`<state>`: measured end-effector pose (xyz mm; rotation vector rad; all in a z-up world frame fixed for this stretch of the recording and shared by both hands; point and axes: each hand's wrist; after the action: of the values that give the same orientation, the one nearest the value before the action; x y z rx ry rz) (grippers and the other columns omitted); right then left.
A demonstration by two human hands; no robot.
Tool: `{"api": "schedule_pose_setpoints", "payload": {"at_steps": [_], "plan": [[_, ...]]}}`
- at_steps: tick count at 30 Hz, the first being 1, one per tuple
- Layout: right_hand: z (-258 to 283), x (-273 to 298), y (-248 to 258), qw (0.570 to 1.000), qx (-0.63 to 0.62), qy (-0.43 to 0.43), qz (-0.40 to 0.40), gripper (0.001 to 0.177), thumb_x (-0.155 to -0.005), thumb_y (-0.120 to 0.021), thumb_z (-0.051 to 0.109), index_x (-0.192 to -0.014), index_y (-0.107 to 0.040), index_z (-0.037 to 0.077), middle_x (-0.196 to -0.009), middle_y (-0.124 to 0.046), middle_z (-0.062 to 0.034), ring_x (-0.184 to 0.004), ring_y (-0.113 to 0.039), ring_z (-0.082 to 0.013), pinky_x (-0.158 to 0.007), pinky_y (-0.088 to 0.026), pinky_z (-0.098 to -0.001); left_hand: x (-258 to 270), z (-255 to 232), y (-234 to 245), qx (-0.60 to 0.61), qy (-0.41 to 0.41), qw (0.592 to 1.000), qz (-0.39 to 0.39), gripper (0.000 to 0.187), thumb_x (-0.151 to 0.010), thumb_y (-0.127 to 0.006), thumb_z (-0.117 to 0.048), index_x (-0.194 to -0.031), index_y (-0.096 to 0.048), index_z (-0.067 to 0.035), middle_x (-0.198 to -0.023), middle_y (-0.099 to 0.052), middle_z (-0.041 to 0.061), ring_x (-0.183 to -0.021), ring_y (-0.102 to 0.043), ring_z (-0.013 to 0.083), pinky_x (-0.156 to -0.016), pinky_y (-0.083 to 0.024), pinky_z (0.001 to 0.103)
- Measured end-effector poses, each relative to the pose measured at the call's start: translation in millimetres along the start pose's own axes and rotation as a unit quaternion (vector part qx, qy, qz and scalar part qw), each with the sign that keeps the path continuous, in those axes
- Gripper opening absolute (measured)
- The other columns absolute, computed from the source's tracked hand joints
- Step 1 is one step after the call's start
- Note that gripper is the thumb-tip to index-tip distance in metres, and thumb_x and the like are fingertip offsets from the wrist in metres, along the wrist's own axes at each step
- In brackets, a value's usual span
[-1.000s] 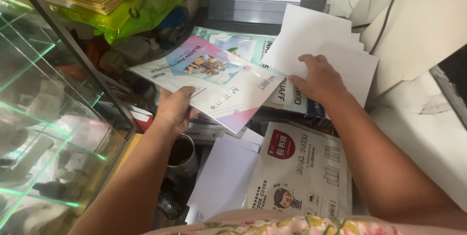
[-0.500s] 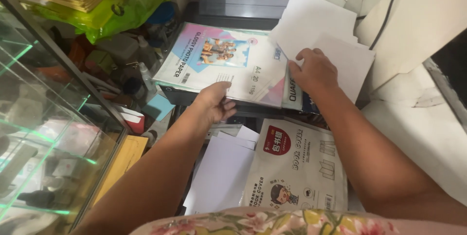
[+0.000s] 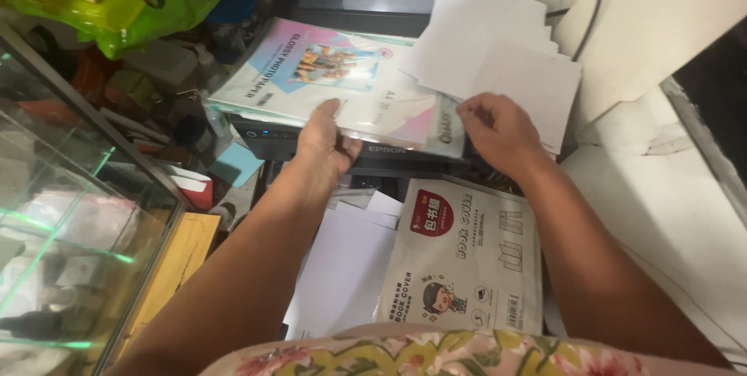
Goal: Organize and sort various papers, documents, and office supplies near a printer.
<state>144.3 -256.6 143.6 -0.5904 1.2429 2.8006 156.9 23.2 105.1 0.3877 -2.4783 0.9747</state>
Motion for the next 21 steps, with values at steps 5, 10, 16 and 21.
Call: {"api": "schedule_pose_setpoints", "payload": {"at_steps": [5, 10, 16, 21], "plan": [[-15.4, 12.2, -2.2, 0.986, -0.138, -0.059, 0.073, 0.023, -0.098, -0.060, 0.016, -0.114, -0.072, 0.005, -0.095, -0.071, -0.0053, -0.079, -0.061, -0.0102, -0.071, -0.052, -0.0264, -3.2, -8.0, 5.8, 0.015, -0.024, 0.997, -0.075, 0.029, -0.097, -0.059, -0.030, -0.120, -0.063, -0.012, -0.092, -0.062, 0.006, -0.082, -0.057, 0.0221, -0.068, -0.048, 0.040], [-16.0, 10.9, -1.9, 0.978, -0.161, -0.090, 0.096, 0.028, -0.098, -0.057, 0.015, -0.120, -0.072, 0.005, -0.104, -0.073, -0.0035, -0.085, -0.063, -0.0097, -0.074, -0.054, -0.0254, 18.3, -22.6, 10.4, 0.083, -0.049, 0.995, -0.040, 0.030, -0.098, -0.052, -0.022, -0.122, -0.059, -0.005, -0.107, -0.070, 0.014, -0.091, -0.073, 0.0304, -0.070, -0.060, 0.050], [-5.9, 2.0, -7.0, 0.981, -0.119, -0.105, 0.109, 0.037, -0.098, -0.055, 0.018, -0.131, -0.068, 0.007, -0.113, -0.074, -0.0049, -0.087, -0.065, -0.0136, -0.074, -0.055, -0.0290, 13.7, -36.1, 43.7, 0.064, -0.081, 0.995, 0.005, 0.033, -0.100, -0.049, -0.018, -0.126, -0.054, 0.002, -0.112, -0.070, 0.018, -0.094, -0.075, 0.0322, -0.073, -0.065, 0.047], [5.7, -4.9, -12.0, 0.977, -0.133, -0.121, 0.111, 0.040, -0.096, -0.060, 0.023, -0.132, -0.066, 0.008, -0.116, -0.073, -0.0052, -0.092, -0.067, -0.0126, -0.074, -0.057, -0.0299, 10.7, -36.8, 90.7, 0.020, -0.101, 0.995, 0.018, 0.032, -0.096, -0.049, -0.018, -0.122, -0.057, -0.001, -0.109, -0.072, 0.015, -0.092, -0.076, 0.0300, -0.072, -0.065, 0.044]]}}
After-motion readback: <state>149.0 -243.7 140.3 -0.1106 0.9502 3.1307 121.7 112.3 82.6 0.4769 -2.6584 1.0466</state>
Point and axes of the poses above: each hand's wrist, its own x-axis away from the middle knuckle, its own y-axis out of the back of the hand, z = x × y
